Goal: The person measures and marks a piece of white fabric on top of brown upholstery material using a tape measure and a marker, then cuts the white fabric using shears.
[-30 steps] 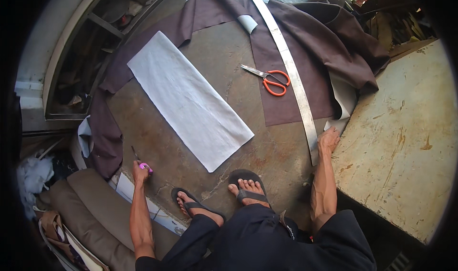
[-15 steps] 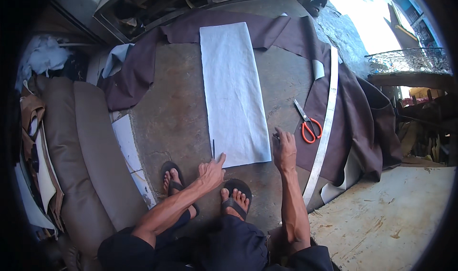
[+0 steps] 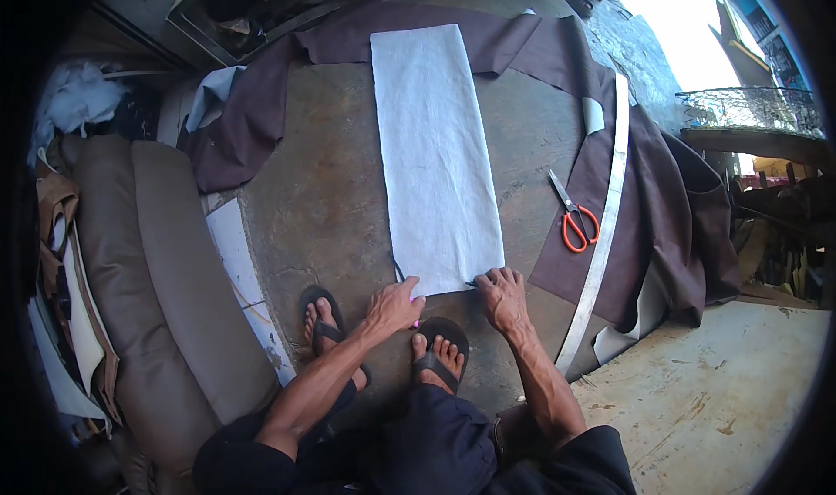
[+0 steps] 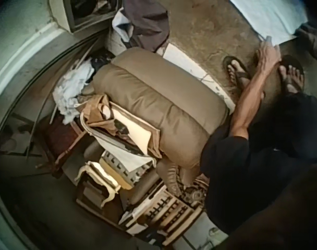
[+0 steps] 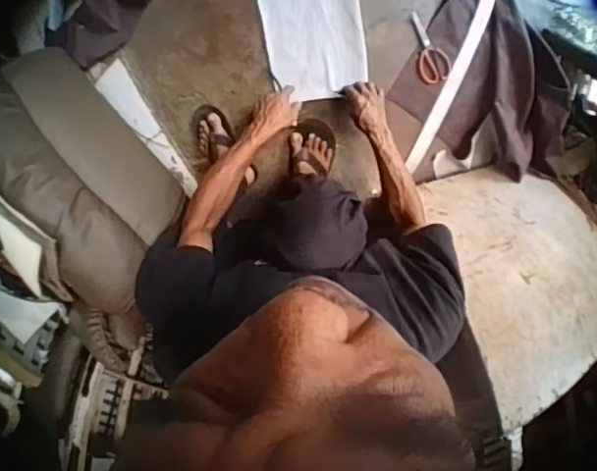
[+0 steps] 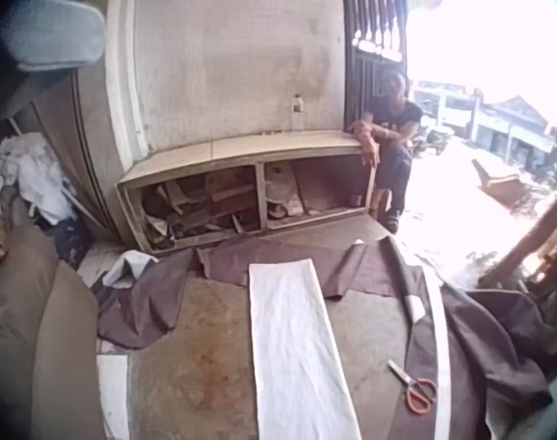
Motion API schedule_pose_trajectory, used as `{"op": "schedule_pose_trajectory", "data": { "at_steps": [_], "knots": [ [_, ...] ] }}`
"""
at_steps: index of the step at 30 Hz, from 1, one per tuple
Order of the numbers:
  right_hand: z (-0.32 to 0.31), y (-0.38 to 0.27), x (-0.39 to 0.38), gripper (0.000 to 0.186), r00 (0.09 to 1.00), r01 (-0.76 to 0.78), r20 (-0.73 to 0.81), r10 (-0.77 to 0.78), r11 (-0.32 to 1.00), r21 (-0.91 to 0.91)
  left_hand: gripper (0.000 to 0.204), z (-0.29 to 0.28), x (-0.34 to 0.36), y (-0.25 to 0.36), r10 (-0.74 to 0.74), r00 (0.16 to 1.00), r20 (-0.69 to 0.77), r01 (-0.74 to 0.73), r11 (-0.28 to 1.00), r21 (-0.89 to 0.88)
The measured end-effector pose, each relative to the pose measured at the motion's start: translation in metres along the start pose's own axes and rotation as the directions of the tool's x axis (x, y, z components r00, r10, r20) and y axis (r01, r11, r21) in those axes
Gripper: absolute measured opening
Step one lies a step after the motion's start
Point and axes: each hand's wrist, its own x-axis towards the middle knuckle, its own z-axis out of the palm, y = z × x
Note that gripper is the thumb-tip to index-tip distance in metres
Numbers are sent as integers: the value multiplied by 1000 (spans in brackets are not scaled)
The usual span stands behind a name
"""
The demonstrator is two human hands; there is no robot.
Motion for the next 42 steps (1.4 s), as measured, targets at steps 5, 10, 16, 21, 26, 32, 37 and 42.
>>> {"op": "schedule_pose_trajectory", "data": {
  "at_steps": [5,10,16,21,26,32,37,42],
  "knots": [
    [-16,-80,3,35,897,-305,36,441,557,772,32,6,17,13,-181,977,-114,28,638,-769],
    [-25,-95,23,50,793,-484,332,511,197,852,19,-2,3,39,-89,984,-152,-128,232,-964],
    [-34,-82,31,40,951,-272,160,266,470,840,20,-50,3,5,98,986,135,145,-97,-985],
    [-29,-75,30,36,974,-186,84,212,526,830,42,-53,-4,15,282,896,343,279,241,-929],
    [-25,-74,32,42,830,-534,379,409,390,750,52,-38,6,4,177,967,184,-40,818,-573],
    [-34,-75,28,48,736,-626,450,506,253,738,39,-21,2,-4,182,962,202,125,365,-923],
    [-57,-82,31,53,676,-709,627,387,110,696,27,-22,0,5,309,931,192,131,208,-969],
    [-37,-80,33,46,740,-632,545,395,127,765,41,-39,-4,12,173,968,182,112,352,-929]
  ]
}}
